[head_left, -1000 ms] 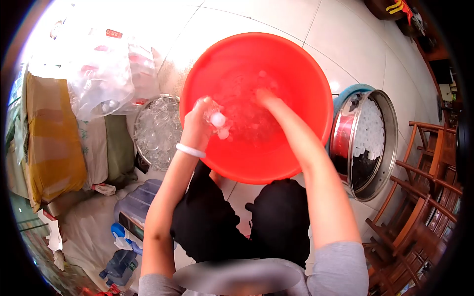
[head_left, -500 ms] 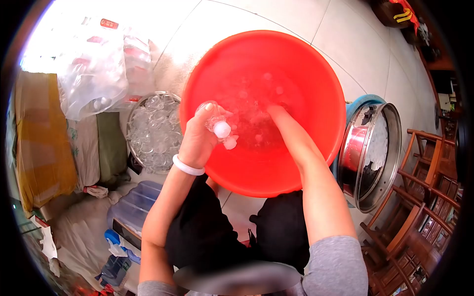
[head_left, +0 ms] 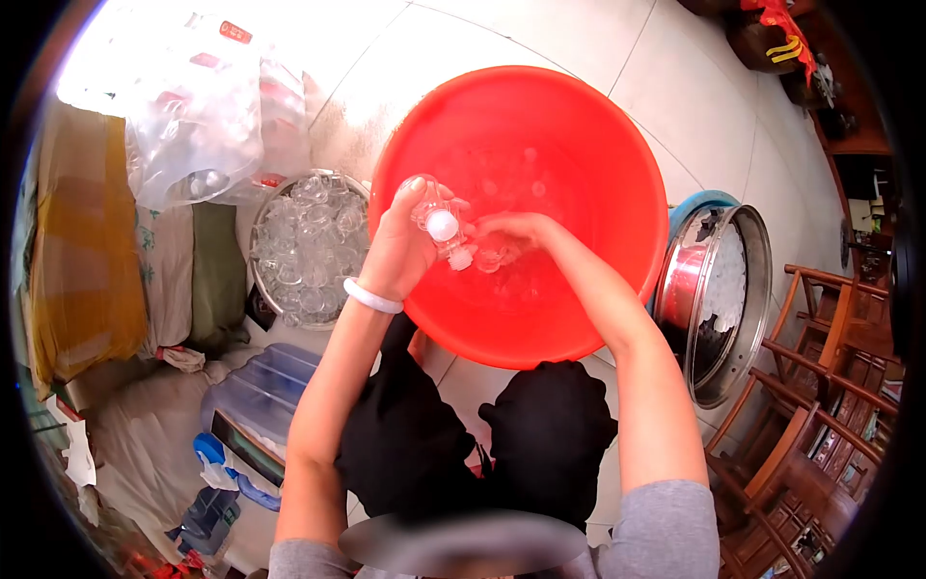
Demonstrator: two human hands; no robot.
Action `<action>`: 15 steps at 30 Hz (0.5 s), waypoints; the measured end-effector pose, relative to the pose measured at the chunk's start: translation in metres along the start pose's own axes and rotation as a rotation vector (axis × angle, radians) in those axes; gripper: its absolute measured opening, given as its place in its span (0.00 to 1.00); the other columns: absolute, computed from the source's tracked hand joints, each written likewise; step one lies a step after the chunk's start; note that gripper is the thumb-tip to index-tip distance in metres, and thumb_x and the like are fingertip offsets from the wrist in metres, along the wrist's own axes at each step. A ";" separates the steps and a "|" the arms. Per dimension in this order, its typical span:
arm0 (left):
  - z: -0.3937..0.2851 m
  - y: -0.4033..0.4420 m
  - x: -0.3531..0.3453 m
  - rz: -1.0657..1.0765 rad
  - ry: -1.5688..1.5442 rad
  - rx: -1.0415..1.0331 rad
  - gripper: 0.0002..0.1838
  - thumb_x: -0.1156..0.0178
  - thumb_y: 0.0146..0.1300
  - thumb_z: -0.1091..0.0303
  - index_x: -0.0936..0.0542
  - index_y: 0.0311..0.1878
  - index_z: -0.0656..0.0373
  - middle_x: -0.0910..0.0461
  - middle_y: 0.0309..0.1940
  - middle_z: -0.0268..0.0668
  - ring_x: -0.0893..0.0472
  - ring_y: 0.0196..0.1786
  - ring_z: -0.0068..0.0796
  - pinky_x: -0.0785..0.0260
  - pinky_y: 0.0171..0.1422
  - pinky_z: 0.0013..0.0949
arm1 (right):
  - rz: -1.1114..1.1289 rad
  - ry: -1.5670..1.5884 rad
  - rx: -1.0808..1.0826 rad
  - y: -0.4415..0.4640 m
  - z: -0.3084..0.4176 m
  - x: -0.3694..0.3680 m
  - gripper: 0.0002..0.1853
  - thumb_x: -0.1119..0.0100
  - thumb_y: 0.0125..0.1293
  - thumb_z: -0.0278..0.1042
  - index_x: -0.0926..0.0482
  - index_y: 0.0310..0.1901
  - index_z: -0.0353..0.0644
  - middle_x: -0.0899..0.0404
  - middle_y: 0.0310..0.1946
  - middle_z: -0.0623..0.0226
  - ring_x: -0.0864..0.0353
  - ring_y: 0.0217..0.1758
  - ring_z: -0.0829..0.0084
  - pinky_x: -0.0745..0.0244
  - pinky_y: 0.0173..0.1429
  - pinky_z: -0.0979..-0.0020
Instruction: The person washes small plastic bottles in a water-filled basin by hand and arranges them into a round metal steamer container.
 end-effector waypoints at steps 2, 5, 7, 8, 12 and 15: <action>0.001 0.001 0.002 0.002 0.005 -0.056 0.19 0.53 0.62 0.47 0.28 0.40 0.54 0.24 0.39 0.41 0.23 0.39 0.38 0.29 0.44 0.45 | 0.069 0.244 0.161 -0.013 0.005 -0.006 0.22 0.45 0.57 0.50 0.30 0.50 0.49 0.23 0.38 0.66 0.23 0.36 0.72 0.27 0.39 0.68; 0.002 0.002 0.003 -0.035 -0.008 -0.041 0.19 0.52 0.61 0.47 0.28 0.40 0.54 0.24 0.39 0.41 0.23 0.39 0.38 0.29 0.44 0.45 | 0.226 0.393 0.197 -0.042 0.019 -0.021 0.18 0.48 0.60 0.51 0.28 0.46 0.50 0.23 0.36 0.67 0.22 0.38 0.70 0.26 0.36 0.65; 0.000 0.000 0.001 -0.007 -0.004 -0.022 0.19 0.52 0.61 0.47 0.28 0.40 0.54 0.24 0.39 0.41 0.23 0.38 0.38 0.29 0.44 0.45 | 0.175 0.416 0.231 -0.048 0.017 -0.025 0.20 0.48 0.60 0.53 0.29 0.48 0.50 0.23 0.37 0.66 0.22 0.38 0.70 0.27 0.35 0.66; -0.001 -0.001 0.000 0.011 0.001 -0.006 0.19 0.52 0.61 0.47 0.28 0.40 0.54 0.24 0.38 0.41 0.23 0.38 0.38 0.29 0.44 0.45 | 0.134 0.436 0.261 -0.051 0.017 -0.027 0.22 0.49 0.60 0.55 0.30 0.51 0.50 0.24 0.38 0.65 0.22 0.38 0.70 0.27 0.33 0.68; -0.001 0.001 0.001 0.023 -0.032 -0.010 0.19 0.51 0.60 0.47 0.28 0.39 0.54 0.23 0.38 0.42 0.23 0.38 0.38 0.29 0.44 0.45 | 0.099 0.417 0.450 -0.079 0.026 -0.039 0.25 0.52 0.61 0.57 0.31 0.53 0.48 0.26 0.38 0.65 0.22 0.36 0.71 0.29 0.28 0.72; -0.002 -0.001 0.000 0.026 -0.039 -0.002 0.19 0.51 0.60 0.47 0.28 0.39 0.54 0.23 0.38 0.42 0.22 0.37 0.38 0.29 0.44 0.45 | -0.113 0.268 0.528 -0.126 0.054 -0.055 0.26 0.55 0.63 0.56 0.32 0.55 0.46 0.28 0.37 0.66 0.23 0.31 0.72 0.35 0.19 0.76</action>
Point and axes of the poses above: each hand's wrist, its own y-axis towards the middle knuckle, its own x-axis out of the back of the hand, z = x × y, the point moved 1 cm from there along y, towards the middle knuckle
